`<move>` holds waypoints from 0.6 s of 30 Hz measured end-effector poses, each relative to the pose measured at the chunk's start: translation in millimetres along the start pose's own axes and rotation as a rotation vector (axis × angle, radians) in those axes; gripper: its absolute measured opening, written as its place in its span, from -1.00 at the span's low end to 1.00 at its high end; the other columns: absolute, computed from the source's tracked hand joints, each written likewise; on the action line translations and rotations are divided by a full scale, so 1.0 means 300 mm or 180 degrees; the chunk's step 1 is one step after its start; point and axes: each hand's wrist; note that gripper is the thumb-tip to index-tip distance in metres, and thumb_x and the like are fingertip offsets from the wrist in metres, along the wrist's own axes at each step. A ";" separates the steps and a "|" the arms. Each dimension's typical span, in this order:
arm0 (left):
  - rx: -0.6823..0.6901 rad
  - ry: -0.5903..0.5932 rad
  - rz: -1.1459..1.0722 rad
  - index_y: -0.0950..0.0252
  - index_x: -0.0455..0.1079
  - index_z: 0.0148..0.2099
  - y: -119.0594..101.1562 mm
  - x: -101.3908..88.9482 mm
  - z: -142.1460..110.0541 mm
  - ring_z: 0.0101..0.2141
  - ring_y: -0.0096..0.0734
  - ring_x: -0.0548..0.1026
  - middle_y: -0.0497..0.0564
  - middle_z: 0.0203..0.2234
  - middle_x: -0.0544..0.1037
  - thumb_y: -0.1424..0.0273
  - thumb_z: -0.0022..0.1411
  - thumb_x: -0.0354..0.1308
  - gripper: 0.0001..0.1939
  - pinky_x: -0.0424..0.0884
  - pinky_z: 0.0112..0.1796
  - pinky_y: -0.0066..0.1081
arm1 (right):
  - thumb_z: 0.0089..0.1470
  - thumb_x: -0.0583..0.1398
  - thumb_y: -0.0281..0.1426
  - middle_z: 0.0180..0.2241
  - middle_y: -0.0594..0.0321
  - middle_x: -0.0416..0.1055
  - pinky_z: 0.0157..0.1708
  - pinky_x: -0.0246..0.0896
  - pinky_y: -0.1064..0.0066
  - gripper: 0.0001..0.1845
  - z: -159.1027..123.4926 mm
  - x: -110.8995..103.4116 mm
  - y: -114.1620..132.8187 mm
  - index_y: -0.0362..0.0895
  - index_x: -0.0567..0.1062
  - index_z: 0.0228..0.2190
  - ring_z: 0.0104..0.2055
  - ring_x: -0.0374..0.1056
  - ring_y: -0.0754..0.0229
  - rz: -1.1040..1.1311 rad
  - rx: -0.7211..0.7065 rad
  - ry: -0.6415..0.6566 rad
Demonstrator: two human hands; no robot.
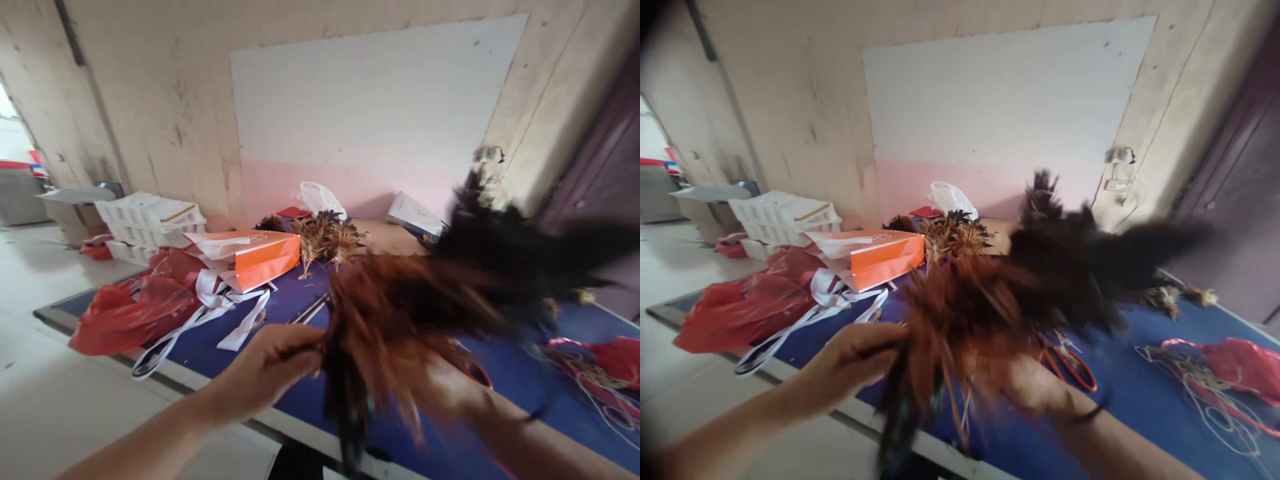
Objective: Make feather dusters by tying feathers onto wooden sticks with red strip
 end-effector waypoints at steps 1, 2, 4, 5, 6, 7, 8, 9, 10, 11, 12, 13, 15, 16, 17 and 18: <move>-0.0279 -0.0264 -0.0564 0.35 0.44 -0.27 0.023 0.013 0.015 -0.66 -0.59 0.19 -0.08 -0.66 0.30 0.26 0.20 0.00 -0.71 0.09 -0.64 -0.56 | -0.09 0.18 -0.06 -0.76 0.47 0.00 -0.71 -0.19 0.53 -0.62 -0.002 0.017 -0.009 -0.16 0.45 -0.50 -0.72 -0.14 0.43 0.0251 -0.0012 -0.0012; -0.0463 -0.0541 -0.0974 0.36 0.44 -0.31 0.047 0.028 0.031 -0.70 -0.63 0.11 -0.12 -0.70 0.25 0.22 0.16 0.05 -0.71 0.02 -0.67 -0.57 | -0.07 0.18 -0.08 -0.77 0.50 -0.07 -0.73 -0.27 0.54 -0.63 -0.002 0.033 -0.017 -0.17 0.44 -0.49 -0.73 -0.21 0.45 0.0569 -0.0014 -0.0002; -0.0734 -0.0906 -0.1475 0.36 0.41 -0.39 0.095 0.064 0.069 -0.71 -0.68 0.07 -0.13 -0.69 0.26 0.21 0.08 0.13 -0.72 -0.03 -0.68 -0.59 | -0.05 0.20 -0.15 -0.77 0.53 -0.11 -0.73 -0.38 0.55 -0.67 0.004 0.059 -0.031 -0.20 0.42 -0.46 -0.72 -0.29 0.47 0.1212 -0.0054 -0.0101; -0.0854 -0.1025 -0.1649 0.37 0.39 -0.43 0.117 0.083 0.087 -0.72 -0.69 0.06 -0.12 -0.68 0.27 0.22 0.05 0.16 -0.73 -0.05 -0.69 -0.60 | -0.05 0.21 -0.19 -0.77 0.53 -0.11 -0.73 -0.40 0.55 -0.69 0.008 0.067 -0.035 -0.22 0.42 -0.45 -0.72 -0.30 0.48 0.1431 -0.0087 -0.0204; -0.0947 -0.1123 -0.1777 0.37 0.37 -0.45 0.136 0.102 0.105 -0.72 -0.70 0.05 -0.12 -0.68 0.28 0.23 0.01 0.19 -0.73 -0.07 -0.69 -0.60 | -0.04 0.21 -0.21 -0.77 0.53 -0.10 -0.73 -0.42 0.55 -0.70 0.011 0.073 -0.038 -0.23 0.42 -0.44 -0.72 -0.30 0.48 0.1537 -0.0114 -0.0315; -0.1027 -0.1176 -0.1861 0.37 0.37 -0.45 0.152 0.120 0.121 -0.72 -0.71 0.05 -0.12 -0.68 0.29 0.23 -0.01 0.21 -0.74 -0.08 -0.70 -0.61 | -0.04 0.21 -0.23 -0.77 0.53 -0.09 -0.73 -0.42 0.55 -0.71 0.014 0.076 -0.040 -0.24 0.42 -0.44 -0.72 -0.30 0.49 0.1594 -0.0134 -0.0413; -0.1102 -0.1215 -0.1920 0.37 0.37 -0.43 0.165 0.137 0.135 -0.72 -0.71 0.07 -0.12 -0.68 0.29 0.24 -0.03 0.22 -0.73 -0.08 -0.70 -0.61 | -0.04 0.21 -0.24 -0.77 0.53 -0.08 -0.73 -0.42 0.55 -0.71 0.016 0.077 -0.043 -0.25 0.42 -0.44 -0.72 -0.30 0.49 0.1620 -0.0149 -0.0497; -0.1167 -0.1255 -0.1962 0.37 0.37 -0.42 0.174 0.151 0.147 -0.72 -0.70 0.10 -0.12 -0.68 0.31 0.24 -0.05 0.23 -0.73 -0.07 -0.70 -0.62 | -0.04 0.20 -0.24 -0.77 0.53 -0.07 -0.73 -0.43 0.55 -0.71 0.018 0.077 -0.045 -0.26 0.42 -0.44 -0.73 -0.30 0.49 0.1625 -0.0156 -0.0567; -0.1228 -0.1272 -0.1981 0.37 0.38 -0.40 0.179 0.165 0.158 -0.71 -0.69 0.13 -0.11 -0.67 0.32 0.23 -0.06 0.23 -0.72 -0.05 -0.70 -0.62 | -0.03 0.20 -0.24 -0.77 0.53 -0.07 -0.73 -0.42 0.54 -0.71 0.019 0.077 -0.049 -0.26 0.41 -0.44 -0.73 -0.29 0.49 0.1618 -0.0158 -0.0632; -0.1290 -0.1289 -0.1988 0.36 0.38 -0.39 0.182 0.176 0.167 -0.70 -0.68 0.15 -0.10 -0.65 0.34 0.24 -0.07 0.24 -0.72 -0.03 -0.69 -0.63 | -0.03 0.19 -0.24 -0.77 0.53 -0.06 -0.74 -0.42 0.54 -0.71 0.021 0.076 -0.054 -0.26 0.41 -0.44 -0.73 -0.29 0.49 0.1608 -0.0179 -0.0705; -0.1363 -0.1293 -0.1980 0.36 0.38 -0.39 0.183 0.186 0.174 -0.70 -0.69 0.16 -0.10 -0.65 0.34 0.25 -0.08 0.24 -0.73 -0.03 -0.69 -0.63 | -0.03 0.19 -0.24 -0.77 0.53 -0.05 -0.74 -0.42 0.54 -0.72 0.023 0.076 -0.059 -0.25 0.41 -0.44 -0.73 -0.28 0.49 0.1592 -0.0218 -0.0785; -0.1443 -0.1270 -0.1955 0.37 0.37 -0.41 0.183 0.196 0.181 -0.72 -0.70 0.15 -0.11 -0.66 0.33 0.26 -0.08 0.23 -0.74 -0.04 -0.70 -0.63 | -0.03 0.19 -0.24 -0.77 0.52 -0.05 -0.74 -0.41 0.54 -0.72 0.025 0.076 -0.064 -0.25 0.40 -0.44 -0.73 -0.27 0.48 0.1571 -0.0258 -0.0868; -0.1572 -0.1213 -0.1906 0.37 0.34 -0.48 0.182 0.214 0.195 -0.75 -0.72 0.09 -0.14 -0.71 0.27 0.27 -0.08 0.21 -0.76 -0.08 -0.71 -0.63 | -0.03 0.18 -0.25 -0.76 0.52 -0.04 -0.74 -0.41 0.54 -0.73 0.029 0.076 -0.071 -0.24 0.40 -0.44 -0.73 -0.26 0.48 0.1508 -0.0298 -0.1024; -0.1608 -0.1184 -0.1893 0.36 0.32 -0.51 0.183 0.224 0.201 -0.76 -0.73 0.07 -0.16 -0.74 0.24 0.28 -0.07 0.20 -0.77 -0.10 -0.71 -0.63 | -0.03 0.17 -0.25 -0.77 0.52 -0.04 -0.74 -0.41 0.54 -0.73 0.030 0.077 -0.073 -0.24 0.40 -0.44 -0.73 -0.25 0.48 0.1457 -0.0311 -0.1086; -0.1619 -0.1161 -0.1886 0.36 0.30 -0.53 0.185 0.235 0.207 -0.76 -0.73 0.05 -0.18 -0.76 0.21 0.28 -0.07 0.19 -0.76 -0.12 -0.71 -0.62 | -0.03 0.17 -0.25 -0.77 0.51 -0.03 -0.74 -0.40 0.54 -0.74 0.031 0.077 -0.073 -0.24 0.41 -0.45 -0.73 -0.24 0.47 0.1399 -0.0324 -0.1139; -0.1626 -0.1142 -0.1880 0.36 0.29 -0.55 0.188 0.246 0.213 -0.77 -0.74 0.04 -0.19 -0.77 0.18 0.27 -0.07 0.18 -0.76 -0.13 -0.71 -0.62 | -0.04 0.17 -0.26 -0.77 0.51 -0.02 -0.74 -0.39 0.54 -0.74 0.031 0.076 -0.071 -0.24 0.41 -0.46 -0.73 -0.23 0.47 0.1340 -0.0341 -0.1185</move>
Point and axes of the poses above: each hand's wrist, its own z-axis towards the middle knuckle, its own x-axis out of the palm, y = z × x
